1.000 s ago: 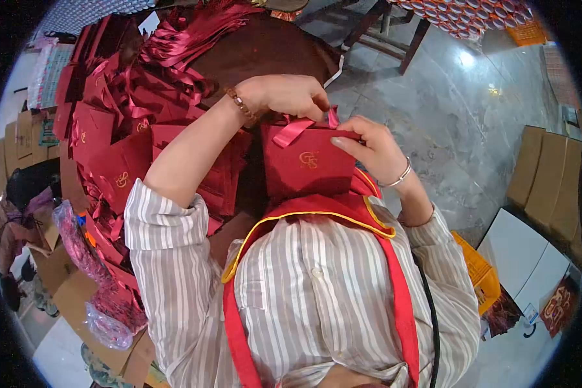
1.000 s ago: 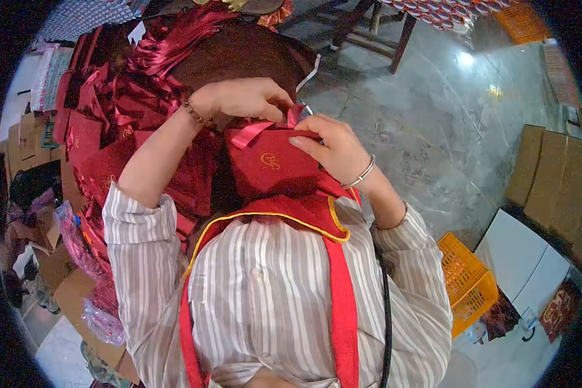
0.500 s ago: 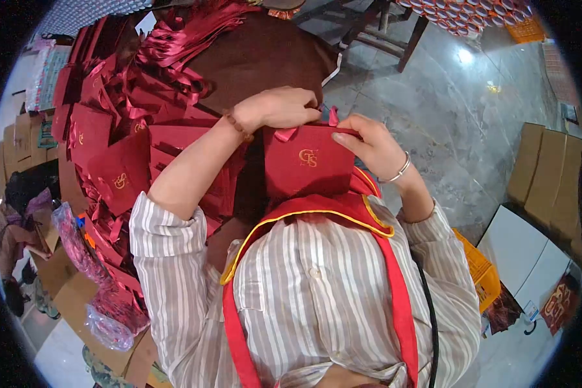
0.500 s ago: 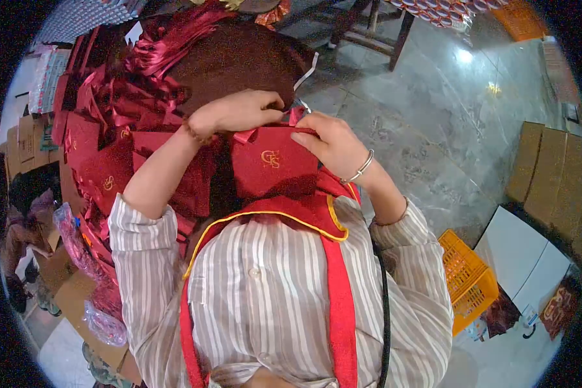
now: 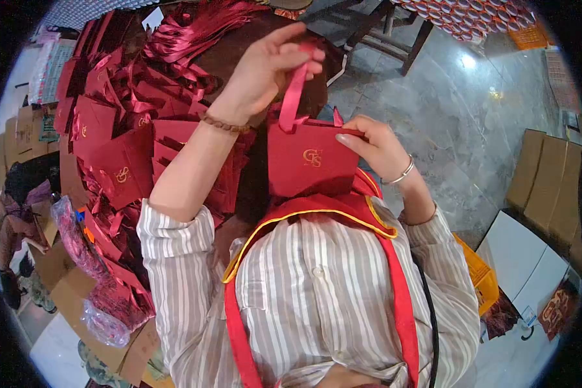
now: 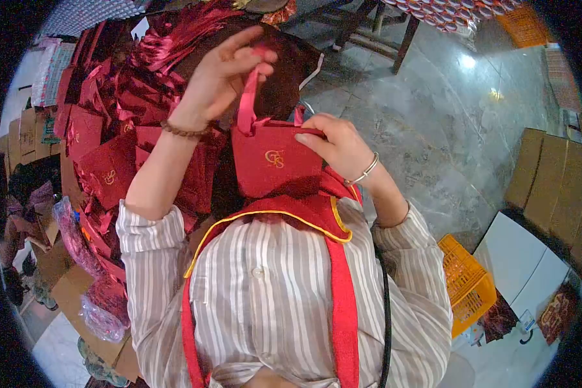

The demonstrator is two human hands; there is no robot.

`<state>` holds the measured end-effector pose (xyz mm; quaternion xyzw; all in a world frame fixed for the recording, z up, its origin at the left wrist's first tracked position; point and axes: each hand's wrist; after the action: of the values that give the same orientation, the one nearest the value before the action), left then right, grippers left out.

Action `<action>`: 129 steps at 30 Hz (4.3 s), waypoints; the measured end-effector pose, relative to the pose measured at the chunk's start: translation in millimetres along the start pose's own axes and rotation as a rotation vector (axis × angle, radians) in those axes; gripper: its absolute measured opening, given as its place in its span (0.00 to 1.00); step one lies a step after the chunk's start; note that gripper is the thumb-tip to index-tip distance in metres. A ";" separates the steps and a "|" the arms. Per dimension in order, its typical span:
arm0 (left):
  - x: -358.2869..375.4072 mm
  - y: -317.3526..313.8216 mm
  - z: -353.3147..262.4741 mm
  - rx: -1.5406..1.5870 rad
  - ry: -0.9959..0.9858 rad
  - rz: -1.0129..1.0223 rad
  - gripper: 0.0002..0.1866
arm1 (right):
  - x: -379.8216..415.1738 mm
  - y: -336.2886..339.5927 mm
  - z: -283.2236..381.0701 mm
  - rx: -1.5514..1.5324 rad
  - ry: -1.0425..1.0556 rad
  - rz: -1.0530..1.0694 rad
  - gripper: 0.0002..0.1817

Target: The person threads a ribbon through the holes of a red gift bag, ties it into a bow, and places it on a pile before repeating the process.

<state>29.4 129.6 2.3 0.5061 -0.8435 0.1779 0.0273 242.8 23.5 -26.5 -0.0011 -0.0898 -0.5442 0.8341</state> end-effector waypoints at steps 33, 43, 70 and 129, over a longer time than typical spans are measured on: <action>106.5 -69.2 67.1 -0.603 0.123 -0.194 0.10 | 5.0 1.0 -11.7 -0.093 -0.149 -0.025 0.08; 93.6 -78.6 58.6 -0.830 -0.060 -0.362 0.05 | 3.3 0.1 -3.2 -0.299 -0.250 0.029 0.11; 86.6 -81.2 76.2 -1.052 -0.448 -0.469 0.03 | 12.7 -5.4 1.0 -0.154 -0.102 0.014 0.10; 89.3 -85.6 82.2 -1.236 -0.705 -0.490 0.08 | 26.4 -16.4 11.6 0.110 0.094 -0.123 0.12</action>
<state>70.9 -9.1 -31.0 0.5989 -0.6116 -0.5117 0.0737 236.4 -6.1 -12.7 0.0757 -0.0802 -0.5882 0.8012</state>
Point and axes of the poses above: each hand's wrist, its own x-axis away from the middle knuckle, its own y-axis out of the back of the hand, z = x × y, and after that the axes turned 13 degrees about -x, right-handed
